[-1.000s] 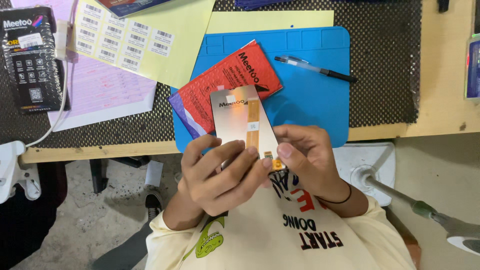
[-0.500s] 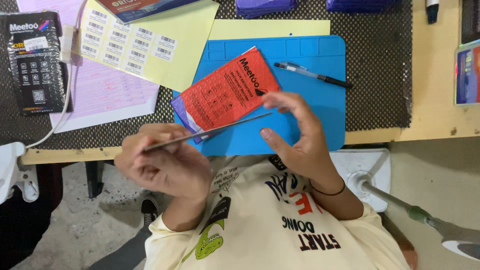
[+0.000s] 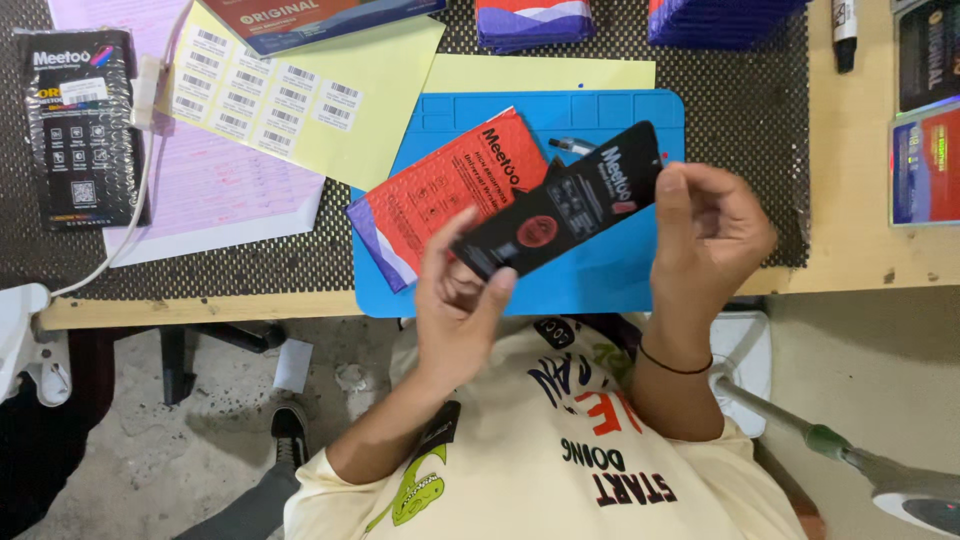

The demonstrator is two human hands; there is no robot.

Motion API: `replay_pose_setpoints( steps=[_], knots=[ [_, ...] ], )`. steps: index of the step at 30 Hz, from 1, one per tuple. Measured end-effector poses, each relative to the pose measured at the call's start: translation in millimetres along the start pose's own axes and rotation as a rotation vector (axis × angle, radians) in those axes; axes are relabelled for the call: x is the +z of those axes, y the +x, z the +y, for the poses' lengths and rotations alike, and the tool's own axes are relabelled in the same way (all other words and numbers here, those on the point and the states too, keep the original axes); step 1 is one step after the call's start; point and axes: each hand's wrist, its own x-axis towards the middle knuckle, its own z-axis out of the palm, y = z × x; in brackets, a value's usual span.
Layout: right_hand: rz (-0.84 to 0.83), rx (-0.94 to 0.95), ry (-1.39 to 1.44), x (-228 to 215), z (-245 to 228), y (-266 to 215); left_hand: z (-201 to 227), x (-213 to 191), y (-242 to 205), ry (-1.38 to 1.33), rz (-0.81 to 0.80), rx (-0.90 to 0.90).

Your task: The person repeatedly unpacks phone screen assemblies from red Meetoo boxes, applies a barcode sticker to the back of each screen, and writes on the sticker with a pen. The labeled screens are then placed into a cardboard box.

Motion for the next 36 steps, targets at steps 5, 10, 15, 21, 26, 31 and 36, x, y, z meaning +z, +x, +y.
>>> replay_pose_setpoints(
  steps=[5,10,15,21,26,31,36],
  knots=[
    [-0.037,-0.442,-0.402,9.0,-26.3,1.0,15.1,13.8,1.5,-0.003,-0.178,-0.157],
    [-0.327,-0.671,-0.510,13.9,-43.1,-20.5,12.4,10.0,10.8,0.036,-0.168,-0.130],
    [-0.545,-0.756,-0.082,-2.6,-24.2,-27.1,11.0,-10.1,23.6,-0.015,0.155,0.011],
    [-0.267,-0.722,0.000,-21.0,10.3,6.4,23.7,-18.2,30.7,-0.076,0.111,0.080],
    [-0.252,-0.662,0.053,-34.1,29.5,24.3,45.9,-18.2,24.7,0.190,0.012,-0.078],
    [-0.355,-0.715,0.057,-45.0,33.1,31.4,30.6,-28.7,21.9,-0.055,-0.124,-0.011],
    [-0.423,-0.615,0.080,-37.5,5.7,20.7,21.4,-40.8,21.7,-0.095,-0.212,0.056]
  ],
)
